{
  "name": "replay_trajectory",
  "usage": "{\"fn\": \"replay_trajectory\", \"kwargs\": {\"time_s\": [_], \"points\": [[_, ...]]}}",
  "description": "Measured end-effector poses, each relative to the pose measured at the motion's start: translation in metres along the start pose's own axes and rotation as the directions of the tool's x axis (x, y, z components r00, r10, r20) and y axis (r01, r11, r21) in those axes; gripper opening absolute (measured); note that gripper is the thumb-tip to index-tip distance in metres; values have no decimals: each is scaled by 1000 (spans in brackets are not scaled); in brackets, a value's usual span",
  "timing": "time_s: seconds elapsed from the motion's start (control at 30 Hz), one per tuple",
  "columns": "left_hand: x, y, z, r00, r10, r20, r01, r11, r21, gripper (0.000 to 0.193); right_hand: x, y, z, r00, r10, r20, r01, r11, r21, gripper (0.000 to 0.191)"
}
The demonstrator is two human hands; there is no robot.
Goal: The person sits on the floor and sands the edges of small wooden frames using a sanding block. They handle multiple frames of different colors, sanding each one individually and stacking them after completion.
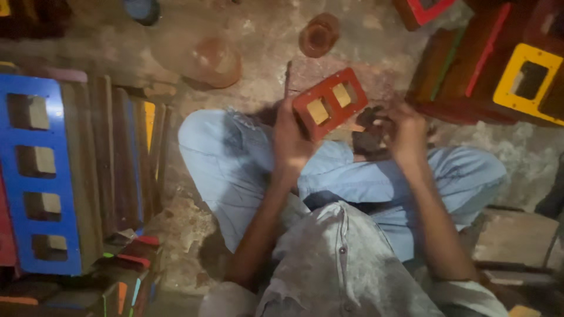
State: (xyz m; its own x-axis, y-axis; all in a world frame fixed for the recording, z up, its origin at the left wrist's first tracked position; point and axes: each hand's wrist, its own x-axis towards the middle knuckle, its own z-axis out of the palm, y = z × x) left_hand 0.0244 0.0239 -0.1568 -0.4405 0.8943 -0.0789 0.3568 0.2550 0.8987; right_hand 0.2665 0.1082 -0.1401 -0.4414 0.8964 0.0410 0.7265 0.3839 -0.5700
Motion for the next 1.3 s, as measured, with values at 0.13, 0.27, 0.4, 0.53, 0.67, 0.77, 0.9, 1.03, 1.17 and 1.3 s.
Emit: {"fn": "replay_trajectory", "kwargs": {"time_s": [0.13, 0.27, 0.4, 0.53, 0.67, 0.77, 0.9, 1.03, 1.17, 1.3], "points": [[3, 5, 11, 997, 62, -45, -54, 986, 155, 79, -6, -1, 0, 996, 82, -27, -81, 996, 33, 34], [-1, 8, 29, 980, 168, -109, -109, 906, 410, 87, -1, 3, 0, 989, 123, -80, -119, 991, 56, 27], [-5, 2, 30, 992, 107, 75, -130, 824, 551, 85, -3, 10, -2, 992, 105, -72, -104, 994, 22, 25], [-2, -7, 18, 970, 167, 178, -220, 913, 345, 67, -6, 19, -3, 983, 150, -104, -139, 985, 99, 23], [13, -5, 16, 905, 253, 341, -397, 790, 468, 28, -5, 23, -2, 982, 182, -48, -181, 983, 37, 22], [37, 2, 29, 669, 662, 339, -732, 506, 456, 17, -3, 22, -1, 989, 140, -42, -135, 984, 116, 23], [80, 10, 60, 560, 538, 630, -828, 346, 442, 19, 0, 19, -1, 991, 64, -118, -57, 996, 63, 21], [92, 15, 60, 508, 473, 720, -858, 210, 468, 11, -2, 18, -4, 989, 114, -93, -101, 986, 134, 23], [99, 48, 40, 505, 472, 723, -862, 222, 457, 12, -1, 20, -5, 983, 181, -34, -171, 964, 201, 23], [110, 111, 35, 503, 621, 601, -860, 286, 423, 8, 3, 21, -3, 977, 214, -5, -210, 963, 171, 22]]}}
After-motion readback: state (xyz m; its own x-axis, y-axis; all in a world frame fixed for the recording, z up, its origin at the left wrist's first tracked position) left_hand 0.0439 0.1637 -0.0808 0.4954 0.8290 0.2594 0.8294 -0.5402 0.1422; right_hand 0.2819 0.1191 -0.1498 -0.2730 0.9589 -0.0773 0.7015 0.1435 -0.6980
